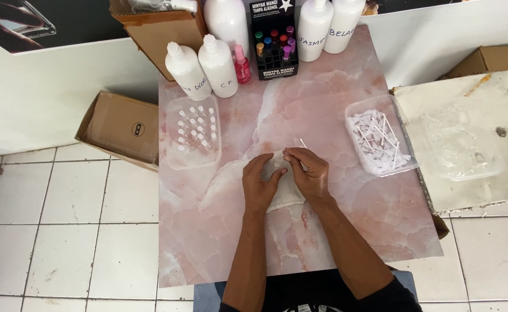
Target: A person uses a cotton swab to apply liquid to a small white cloth, folding and unfolding it on a table.
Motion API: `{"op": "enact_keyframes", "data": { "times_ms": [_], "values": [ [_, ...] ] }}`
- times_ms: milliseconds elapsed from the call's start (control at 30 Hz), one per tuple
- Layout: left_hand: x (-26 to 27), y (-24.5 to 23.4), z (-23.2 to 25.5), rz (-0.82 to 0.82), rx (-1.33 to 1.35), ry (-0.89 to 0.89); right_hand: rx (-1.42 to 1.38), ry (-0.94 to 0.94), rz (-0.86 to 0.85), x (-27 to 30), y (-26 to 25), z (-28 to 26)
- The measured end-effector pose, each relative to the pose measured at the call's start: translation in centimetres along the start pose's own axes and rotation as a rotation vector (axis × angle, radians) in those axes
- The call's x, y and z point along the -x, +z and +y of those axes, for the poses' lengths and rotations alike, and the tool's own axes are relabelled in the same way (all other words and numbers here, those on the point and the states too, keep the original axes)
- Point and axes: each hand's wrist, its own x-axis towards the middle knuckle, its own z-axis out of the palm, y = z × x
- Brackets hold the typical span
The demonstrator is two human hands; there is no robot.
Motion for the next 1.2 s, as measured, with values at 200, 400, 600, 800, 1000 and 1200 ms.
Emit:
{"op": "enact_keyframes", "data": {
  "times_ms": [200, 400, 600, 800, 1000, 1200],
  "values": [
    [0.2, 0.4, -1.9, 0.008, -0.062, 0.050, -0.002, 0.004, 0.012, 0.3, 0.2, 0.2],
    [0.4, 0.4, -2.3, 0.007, -0.127, 0.041, 0.003, -0.045, -0.100, -0.2, -0.2, -0.7],
    [0.3, 0.5, -2.5, 0.011, -0.132, 0.074, 0.024, -0.101, -0.172, 0.1, -0.2, 0.6],
    [0.5, 0.2, -2.4, -0.031, -0.106, 0.023, 0.070, -0.172, -0.232, 0.3, -0.2, 1.3],
    [0.6, 0.4, -2.7, -0.025, -0.137, 0.007, 0.120, -0.201, -0.241, 0.6, -0.2, 1.6],
    [0.0, 1.0, -4.0, -0.047, -0.100, -0.076, 0.127, -0.259, -0.254, 0.1, -0.2, 0.9]
  ]
}}
